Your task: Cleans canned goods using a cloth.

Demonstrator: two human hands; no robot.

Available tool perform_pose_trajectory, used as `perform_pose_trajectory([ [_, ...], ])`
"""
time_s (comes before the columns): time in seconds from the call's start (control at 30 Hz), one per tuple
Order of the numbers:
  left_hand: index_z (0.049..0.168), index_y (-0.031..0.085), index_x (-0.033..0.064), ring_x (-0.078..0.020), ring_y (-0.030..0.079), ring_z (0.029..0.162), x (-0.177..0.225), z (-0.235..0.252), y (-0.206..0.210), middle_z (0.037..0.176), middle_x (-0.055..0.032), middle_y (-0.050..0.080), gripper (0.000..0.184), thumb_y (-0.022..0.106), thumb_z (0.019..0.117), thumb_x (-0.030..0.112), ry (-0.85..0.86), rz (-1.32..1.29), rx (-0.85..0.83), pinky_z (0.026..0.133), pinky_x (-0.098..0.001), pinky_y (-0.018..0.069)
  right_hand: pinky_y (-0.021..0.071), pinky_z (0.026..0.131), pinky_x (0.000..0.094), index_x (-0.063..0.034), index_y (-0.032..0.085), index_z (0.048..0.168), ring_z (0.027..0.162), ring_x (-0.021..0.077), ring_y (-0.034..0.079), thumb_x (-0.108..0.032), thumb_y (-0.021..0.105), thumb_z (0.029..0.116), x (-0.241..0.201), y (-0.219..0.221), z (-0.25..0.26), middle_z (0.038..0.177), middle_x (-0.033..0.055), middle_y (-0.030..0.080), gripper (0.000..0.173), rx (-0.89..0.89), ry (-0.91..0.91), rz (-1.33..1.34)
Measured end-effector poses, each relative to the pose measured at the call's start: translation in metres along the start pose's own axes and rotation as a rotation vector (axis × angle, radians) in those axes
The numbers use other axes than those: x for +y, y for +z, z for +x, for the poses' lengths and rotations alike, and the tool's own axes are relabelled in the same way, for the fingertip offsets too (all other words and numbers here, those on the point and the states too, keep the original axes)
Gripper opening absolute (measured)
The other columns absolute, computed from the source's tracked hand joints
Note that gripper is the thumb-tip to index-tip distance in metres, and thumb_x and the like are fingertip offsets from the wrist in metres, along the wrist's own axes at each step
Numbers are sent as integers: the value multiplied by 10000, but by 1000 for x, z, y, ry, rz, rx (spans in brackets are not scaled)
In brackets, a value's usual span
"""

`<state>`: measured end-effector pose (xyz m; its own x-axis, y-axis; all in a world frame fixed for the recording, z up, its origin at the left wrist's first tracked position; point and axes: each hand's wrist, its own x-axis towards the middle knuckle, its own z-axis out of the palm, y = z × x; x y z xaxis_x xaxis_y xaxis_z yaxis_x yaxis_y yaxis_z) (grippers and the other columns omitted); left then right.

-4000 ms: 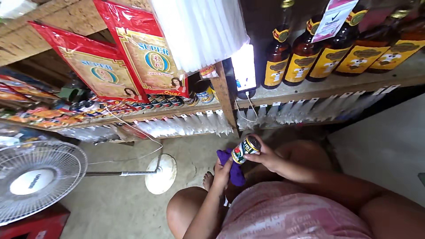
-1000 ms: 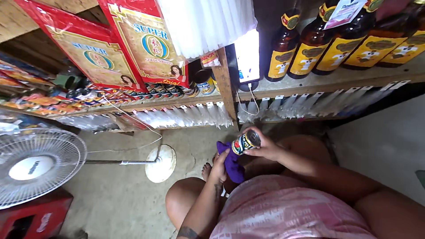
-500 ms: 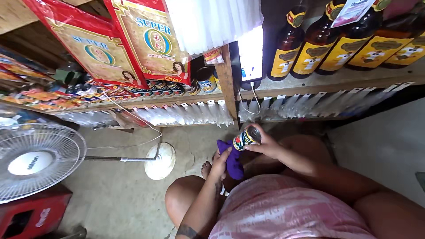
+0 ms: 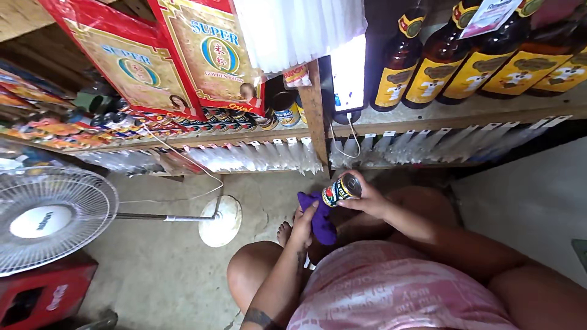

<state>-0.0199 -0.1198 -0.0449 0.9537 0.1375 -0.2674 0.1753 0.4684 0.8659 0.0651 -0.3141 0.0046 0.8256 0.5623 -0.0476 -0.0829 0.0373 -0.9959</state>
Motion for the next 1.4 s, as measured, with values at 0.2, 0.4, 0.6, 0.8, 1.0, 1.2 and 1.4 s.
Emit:
perform_pose_trajectory([
  [0.2, 1224, 520, 10, -108, 721, 893, -4, 1, 0, 969, -30, 734, 295, 585, 970, 147, 35, 41, -67, 850, -324, 606, 521, 1030, 306, -18, 394, 1324, 1196, 113, 602, -88, 807, 754, 9, 6, -4, 1293, 50, 595, 707, -164, -165, 150],
  [0.4, 1269, 476, -16, -104, 714, 894, 1, -1, 2, 983, -31, 718, 359, 597, 966, 133, -6, 99, -99, 849, -319, 603, 529, 1002, 262, 53, 366, 1399, 1175, 93, 606, -113, 803, 770, 3, 7, 1, 1307, 106, 575, 784, 48, -81, 45],
  [0.6, 1235, 503, 19, -115, 721, 854, 2, 0, 1, 935, -45, 724, 295, 530, 1005, 201, -20, -48, 45, 791, -321, 615, 519, 1006, 257, 47, 392, 1374, 1163, 79, 602, -89, 803, 743, 4, -2, -2, 1292, 97, 578, 765, -80, -54, -10],
  [0.8, 1214, 525, -3, -110, 724, 887, -3, 2, 0, 958, -35, 737, 307, 603, 956, 145, 27, 46, -61, 845, -327, 609, 509, 1054, 326, -13, 405, 1330, 1227, 128, 589, -155, 811, 798, 15, 6, -2, 1324, 67, 585, 684, -205, -254, 97],
  [1.0, 1255, 491, -12, -119, 720, 877, -1, 1, 0, 964, -44, 724, 339, 590, 970, 141, 0, 104, -97, 834, -330, 609, 517, 1032, 273, 74, 391, 1366, 1208, 106, 594, -77, 791, 785, 7, 6, 5, 1321, 123, 576, 722, -19, -182, 2],
  [1.2, 1240, 501, 14, -109, 718, 852, 1, 1, 0, 938, -36, 722, 323, 565, 988, 206, -6, -3, 9, 792, -312, 613, 524, 1003, 257, 39, 395, 1371, 1170, 84, 604, -78, 797, 751, 1, -3, 2, 1302, 95, 582, 749, -90, -54, -5],
  [1.4, 1210, 524, 7, -110, 722, 887, -4, 3, 1, 963, -31, 734, 281, 584, 959, 117, 36, 66, -90, 845, -324, 607, 514, 1041, 313, 1, 413, 1320, 1213, 124, 594, -108, 804, 767, 10, 3, -2, 1311, 77, 590, 686, -181, -218, 96],
])
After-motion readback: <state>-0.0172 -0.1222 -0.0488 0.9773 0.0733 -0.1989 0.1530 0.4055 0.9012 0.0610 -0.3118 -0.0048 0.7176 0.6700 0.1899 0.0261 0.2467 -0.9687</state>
